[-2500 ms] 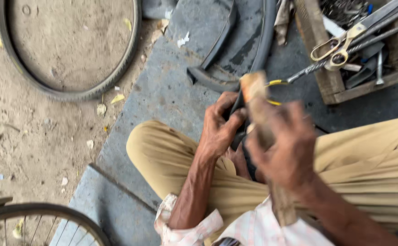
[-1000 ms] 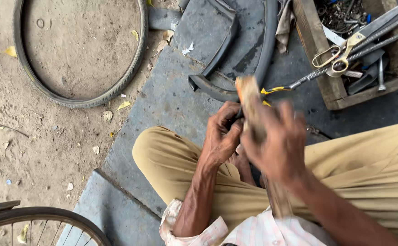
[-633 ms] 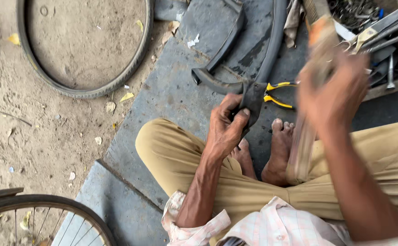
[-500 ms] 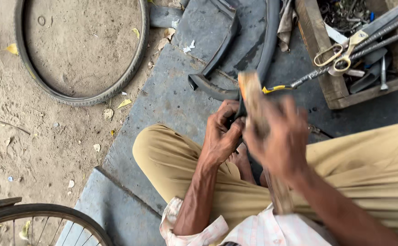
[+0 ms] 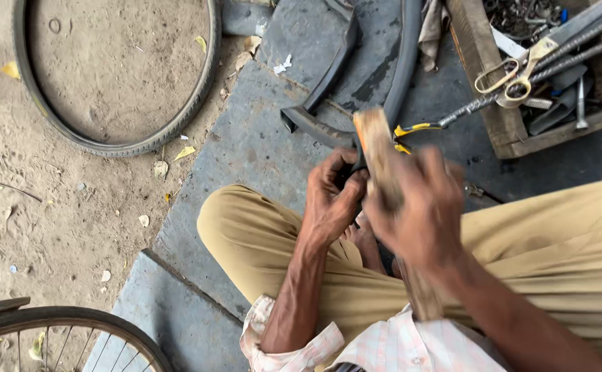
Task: The person uses pliers to remove a valve core from a bicycle inner tube, then uses a wooden block to rub and smooth the area around the valve stem. The person handles the inner tube and tools while sitting on the ground.
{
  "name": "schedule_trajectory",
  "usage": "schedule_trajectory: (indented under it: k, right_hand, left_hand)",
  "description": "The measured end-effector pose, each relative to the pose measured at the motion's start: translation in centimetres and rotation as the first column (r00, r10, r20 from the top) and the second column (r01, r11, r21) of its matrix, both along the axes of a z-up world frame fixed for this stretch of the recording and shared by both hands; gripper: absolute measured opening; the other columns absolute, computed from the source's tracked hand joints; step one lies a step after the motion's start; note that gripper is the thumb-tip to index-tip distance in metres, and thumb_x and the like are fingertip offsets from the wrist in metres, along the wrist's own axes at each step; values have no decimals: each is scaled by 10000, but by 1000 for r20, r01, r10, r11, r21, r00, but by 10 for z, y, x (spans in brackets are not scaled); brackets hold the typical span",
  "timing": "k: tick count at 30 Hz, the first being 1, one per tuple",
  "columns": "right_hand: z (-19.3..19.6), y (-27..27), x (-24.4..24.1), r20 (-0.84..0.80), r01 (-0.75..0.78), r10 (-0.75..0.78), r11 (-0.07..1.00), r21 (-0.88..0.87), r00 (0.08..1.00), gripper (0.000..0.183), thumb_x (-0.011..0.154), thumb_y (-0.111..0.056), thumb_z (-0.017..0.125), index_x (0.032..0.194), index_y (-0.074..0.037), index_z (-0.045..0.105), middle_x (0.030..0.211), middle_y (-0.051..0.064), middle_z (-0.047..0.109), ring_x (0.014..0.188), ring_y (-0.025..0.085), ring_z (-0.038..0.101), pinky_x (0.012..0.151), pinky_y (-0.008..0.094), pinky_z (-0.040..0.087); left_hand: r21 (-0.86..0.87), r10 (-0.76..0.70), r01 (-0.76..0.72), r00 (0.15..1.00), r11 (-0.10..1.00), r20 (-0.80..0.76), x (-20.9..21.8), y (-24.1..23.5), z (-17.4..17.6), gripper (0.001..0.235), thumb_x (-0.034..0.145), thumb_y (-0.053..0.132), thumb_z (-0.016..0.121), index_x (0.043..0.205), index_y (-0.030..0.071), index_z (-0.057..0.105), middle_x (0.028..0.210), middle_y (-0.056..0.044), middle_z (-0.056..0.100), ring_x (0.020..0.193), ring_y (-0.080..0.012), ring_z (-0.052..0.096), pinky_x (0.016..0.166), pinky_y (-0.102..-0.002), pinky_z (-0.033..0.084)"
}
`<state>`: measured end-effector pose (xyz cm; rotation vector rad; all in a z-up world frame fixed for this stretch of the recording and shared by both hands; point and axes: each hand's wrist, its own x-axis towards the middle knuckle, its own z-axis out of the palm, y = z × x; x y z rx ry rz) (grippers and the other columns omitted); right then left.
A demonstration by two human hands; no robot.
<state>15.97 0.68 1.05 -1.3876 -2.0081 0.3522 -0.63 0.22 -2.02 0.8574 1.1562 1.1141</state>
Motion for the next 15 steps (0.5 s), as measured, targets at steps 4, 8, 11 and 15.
schedule_trajectory:
  k: [4, 8, 11, 15]
  right_hand:
    - [-64, 118, -5, -63, 212, -216, 975, -64, 974, 325, 902, -189, 799, 1110, 16, 656, 1008, 202, 620, 996, 381, 626, 824, 540, 483]
    - [-46, 177, 36, -137, 467, -448, 864, 189, 884, 335, 891, -150, 782, 1117, 54, 642, 1066, 212, 621, 1011, 377, 634, 847, 508, 507]
    - [-7, 83, 41, 139, 335, -338, 941, 46, 931, 286, 942, -131, 777, 1052, 80, 618, 1116, 270, 579, 1049, 403, 612, 852, 538, 473]
    - [29, 9, -9, 0, -21, 21, 1000, -10, 1000, 524, 766, -217, 752, 1238, 6, 713, 953, 164, 609, 906, 317, 625, 863, 519, 480]
  left_hand:
    - [59, -81, 84, 995, 995, -51, 5, -8, 2, 83, 955, -20, 583, 1036, -38, 596, 988, -23, 581, 809, -79, 537, 701, -251, 474]
    - [179, 72, -33, 973, 983, -218, 6, -2, 11, 229, 937, -24, 555, 1139, -63, 655, 1100, -39, 621, 976, -96, 584, 875, -250, 484]
    - [100, 26, -7, 982, 995, -188, 1, -3, 10, 233, 946, -3, 560, 1147, -64, 661, 1059, -48, 609, 966, -107, 564, 881, -264, 478]
    - [-9, -19, 19, 998, 1000, -58, 0, 5, 12, 209, 959, 20, 553, 1125, -53, 657, 1052, -56, 629, 945, -123, 572, 857, -283, 487]
